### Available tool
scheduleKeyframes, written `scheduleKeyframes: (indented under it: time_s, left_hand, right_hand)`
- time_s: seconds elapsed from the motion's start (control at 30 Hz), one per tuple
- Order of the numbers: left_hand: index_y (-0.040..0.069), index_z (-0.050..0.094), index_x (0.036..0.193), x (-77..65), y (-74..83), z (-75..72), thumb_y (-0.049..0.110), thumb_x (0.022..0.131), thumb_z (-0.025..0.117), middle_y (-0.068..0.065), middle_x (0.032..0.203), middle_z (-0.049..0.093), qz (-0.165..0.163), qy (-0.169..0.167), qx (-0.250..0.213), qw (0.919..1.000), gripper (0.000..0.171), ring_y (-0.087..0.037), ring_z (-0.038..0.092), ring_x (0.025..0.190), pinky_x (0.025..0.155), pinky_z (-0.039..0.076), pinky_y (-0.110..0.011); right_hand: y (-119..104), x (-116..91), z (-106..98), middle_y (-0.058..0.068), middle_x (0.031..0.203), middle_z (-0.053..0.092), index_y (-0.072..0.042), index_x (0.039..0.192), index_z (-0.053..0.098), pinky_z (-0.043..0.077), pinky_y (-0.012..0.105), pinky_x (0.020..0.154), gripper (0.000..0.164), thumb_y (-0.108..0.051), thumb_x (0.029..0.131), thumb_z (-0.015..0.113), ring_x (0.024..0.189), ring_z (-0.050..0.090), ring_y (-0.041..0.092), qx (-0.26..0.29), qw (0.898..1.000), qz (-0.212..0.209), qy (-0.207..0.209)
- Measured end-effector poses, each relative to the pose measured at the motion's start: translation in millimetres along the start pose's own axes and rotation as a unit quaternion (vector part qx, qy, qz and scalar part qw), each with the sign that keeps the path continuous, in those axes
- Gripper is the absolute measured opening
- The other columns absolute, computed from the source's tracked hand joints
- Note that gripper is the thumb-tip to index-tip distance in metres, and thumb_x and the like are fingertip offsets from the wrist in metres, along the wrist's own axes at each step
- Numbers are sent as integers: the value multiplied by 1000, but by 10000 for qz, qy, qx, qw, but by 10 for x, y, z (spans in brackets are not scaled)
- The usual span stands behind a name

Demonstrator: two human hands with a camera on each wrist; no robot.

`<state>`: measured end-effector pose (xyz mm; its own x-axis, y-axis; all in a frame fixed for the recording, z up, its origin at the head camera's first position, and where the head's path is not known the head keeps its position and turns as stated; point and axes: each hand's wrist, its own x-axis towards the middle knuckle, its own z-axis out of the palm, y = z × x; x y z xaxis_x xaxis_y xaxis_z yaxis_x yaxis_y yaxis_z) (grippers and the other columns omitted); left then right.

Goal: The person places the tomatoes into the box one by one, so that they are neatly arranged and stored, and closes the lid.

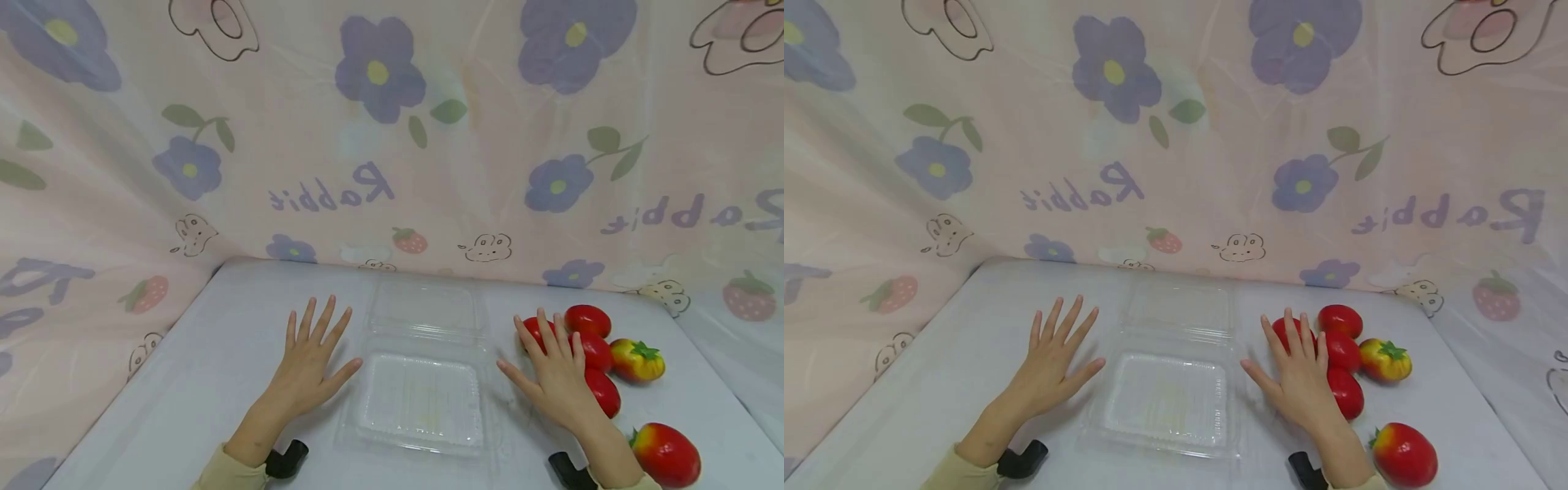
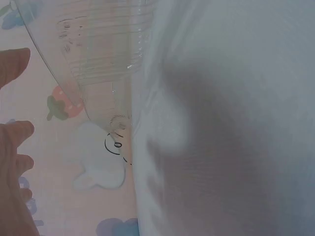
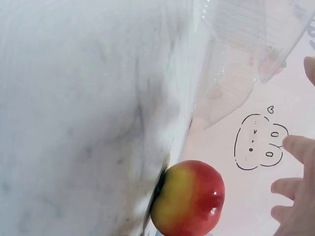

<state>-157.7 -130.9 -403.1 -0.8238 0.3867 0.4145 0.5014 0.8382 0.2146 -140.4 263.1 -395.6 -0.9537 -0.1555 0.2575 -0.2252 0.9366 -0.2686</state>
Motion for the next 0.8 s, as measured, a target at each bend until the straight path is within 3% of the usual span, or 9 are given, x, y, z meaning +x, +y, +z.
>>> scheduleKeyframes:
  time_s: [0.2, 0.4, 0.8]
  left_hand:
    - [16, 27, 152, -40, -25, 16, 55, 90, 54, -10, 162, 3, 72, 36, -123, 9999, 78, -35, -6, 148, 114, -3, -62]
    - [19, 24, 153, -72, -44, 16, 56, 90, 53, -7, 163, 4, 53, -217, -73, 9997, 79, -33, -7, 149, 116, -5, -59]
    - [26, 18, 154, -133, -65, -12, 63, 87, 53, -2, 163, 8, 480, -523, -295, 9970, 85, -33, -2, 149, 118, -10, -50]
  right_hand:
    - [25, -1, -10, 25, 158, 6, -16, 152, 26, -12, 69, 109, 85, -48, 85, 65, 144, -7, 46, -19, 9999, 82, -98]
    - [57, 4, -6, 28, 157, 9, -11, 150, 30, -11, 70, 109, 84, -48, 84, 66, 144, -7, 47, 73, 9996, 199, -203]
    - [147, 9, 21, 30, 155, 11, -8, 149, 32, -4, 73, 108, 84, -49, 84, 66, 143, -1, 49, 144, 9995, 231, -174]
